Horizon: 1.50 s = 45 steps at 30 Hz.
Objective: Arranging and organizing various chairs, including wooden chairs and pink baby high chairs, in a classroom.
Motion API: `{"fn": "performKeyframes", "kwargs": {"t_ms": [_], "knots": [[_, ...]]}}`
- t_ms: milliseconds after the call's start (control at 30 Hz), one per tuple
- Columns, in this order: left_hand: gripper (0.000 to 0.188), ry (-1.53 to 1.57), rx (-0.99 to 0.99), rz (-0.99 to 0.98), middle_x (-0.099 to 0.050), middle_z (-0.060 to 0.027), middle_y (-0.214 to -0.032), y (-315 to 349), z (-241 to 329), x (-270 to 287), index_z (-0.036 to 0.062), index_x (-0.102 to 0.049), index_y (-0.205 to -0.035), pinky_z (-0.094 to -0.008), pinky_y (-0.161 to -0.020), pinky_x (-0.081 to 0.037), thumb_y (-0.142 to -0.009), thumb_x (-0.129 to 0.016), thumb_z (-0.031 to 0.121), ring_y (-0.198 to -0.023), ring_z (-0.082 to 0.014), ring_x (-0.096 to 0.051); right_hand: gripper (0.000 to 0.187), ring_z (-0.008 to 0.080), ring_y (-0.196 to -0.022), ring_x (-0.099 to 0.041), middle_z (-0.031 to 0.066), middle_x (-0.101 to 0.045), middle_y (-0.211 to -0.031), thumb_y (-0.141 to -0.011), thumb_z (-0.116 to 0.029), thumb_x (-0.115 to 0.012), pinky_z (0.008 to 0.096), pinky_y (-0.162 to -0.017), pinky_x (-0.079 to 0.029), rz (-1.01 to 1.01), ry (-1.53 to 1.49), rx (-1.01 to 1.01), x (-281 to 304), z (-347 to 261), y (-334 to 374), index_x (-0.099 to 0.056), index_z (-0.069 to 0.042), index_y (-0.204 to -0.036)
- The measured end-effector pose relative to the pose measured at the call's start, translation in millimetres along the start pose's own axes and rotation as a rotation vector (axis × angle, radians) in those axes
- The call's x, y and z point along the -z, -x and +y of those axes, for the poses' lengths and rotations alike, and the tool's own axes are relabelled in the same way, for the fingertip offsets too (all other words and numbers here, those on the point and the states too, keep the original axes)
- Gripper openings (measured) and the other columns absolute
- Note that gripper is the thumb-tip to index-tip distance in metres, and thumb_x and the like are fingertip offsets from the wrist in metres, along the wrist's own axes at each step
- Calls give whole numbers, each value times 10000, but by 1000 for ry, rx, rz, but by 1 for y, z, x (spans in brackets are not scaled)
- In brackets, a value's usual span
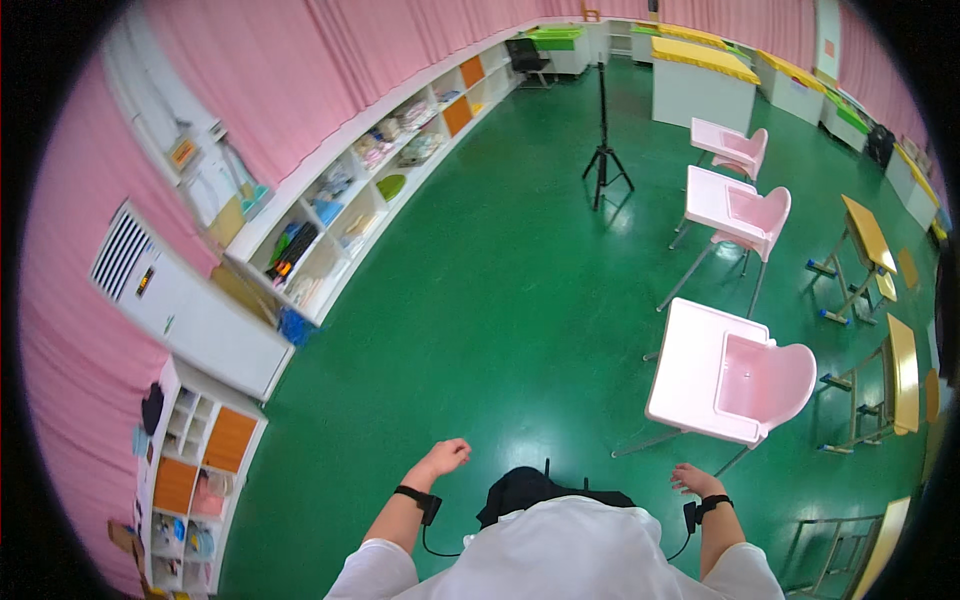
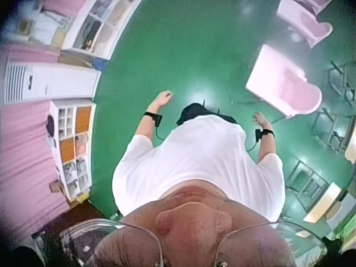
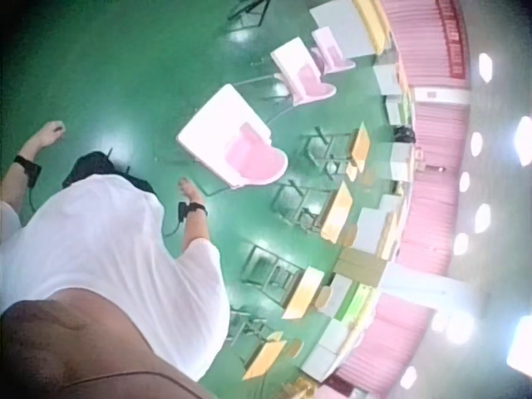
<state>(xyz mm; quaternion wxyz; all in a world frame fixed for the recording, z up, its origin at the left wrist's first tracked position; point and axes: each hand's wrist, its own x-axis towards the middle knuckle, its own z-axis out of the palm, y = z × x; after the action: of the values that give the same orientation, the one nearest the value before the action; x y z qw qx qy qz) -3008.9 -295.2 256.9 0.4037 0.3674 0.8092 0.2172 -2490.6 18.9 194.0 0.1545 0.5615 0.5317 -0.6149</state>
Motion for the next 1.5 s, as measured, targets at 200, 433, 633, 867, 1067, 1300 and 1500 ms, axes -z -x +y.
{"fn": "performKeyframes", "kwargs": {"t_ms": [200, 433, 633, 867, 1067, 1300, 1500], "knots": [[210, 39, 40, -128, -661, -88, -821, -180, -12, 97, -3, -583, -931, -295, -698, -496, -863, -496, 176, -748, -163, -630, 748, 362, -1177, -426, 171, -310, -1387, -866, -626, -276, 525, -913, -372, 14, -246, -202, 11, -18, -99, -158, -122, -1406], [225, -356, -109, -340, -661, -97, -818, -367, 151, 135, 9, -588, -953, -298, -692, -495, -863, -514, 202, -735, -171, -630, 674, 396, -1172, -416, 137, -265, -1423, -904, -501, -316, 580, -894, -332, 548, -952, -161, -31, -78, -120, 95, -298, -1398], [241, -571, -385, -642, -659, -115, -822, -488, 282, 90, 21, -589, -966, -319, -710, -494, -861, -509, 222, -757, -188, -635, 825, 359, -1135, -468, 143, -295, -1413, -888, -293, -455, 533, -856, -384, 630, -1120, -53, -51, -109, -125, 220, -320, -1361], [279, -804, -497, -695, -659, -106, -810, -575, 382, 19, 23, -597, -926, -331, -713, -492, -839, -525, 278, -774, -208, -637, 770, 298, -1041, -529, 222, -459, -1242, -856, -219, -494, 428, -821, -446, 581, -1114, -22, -51, -119, -77, 17, -192, -1431], [404, -850, -599, -807, -634, -80, -735, -588, 481, -97, 17, -596, -851, -316, -684, -466, -858, -503, 410, -704, -185, -600, 688, 317, -1205, -408, 134, -366, -1357, -872, -440, -444, 473, -931, -347, 727, -1487, -236, -51, -91, -81, -140, -137, -1409], [495, -706, -633, -923, -613, -116, -931, -630, 525, -262, 23, -566, -1000, -315, -792, -426, -868, -461, 488, -875, -193, -564, 757, 300, -1293, -272, 148, -281, -1405, -852, -515, -445, 529, -993, -252, 906, -1647, -195, 5, -98, -89, -132, -113, -1412], [568, -380, -281, -1331, -512, -125, -1205, -657, 553, -375, 12, -429, -1250, -322, -959, -362, -934, -297, 465, -1117, -210, -475, 642, 224, -1284, -298, 64, -362, -1372, -884, -536, -361, 460, -1015, -252, 956, -1917, -17, 67, -81, -107, -279, -130, -1375]]}}
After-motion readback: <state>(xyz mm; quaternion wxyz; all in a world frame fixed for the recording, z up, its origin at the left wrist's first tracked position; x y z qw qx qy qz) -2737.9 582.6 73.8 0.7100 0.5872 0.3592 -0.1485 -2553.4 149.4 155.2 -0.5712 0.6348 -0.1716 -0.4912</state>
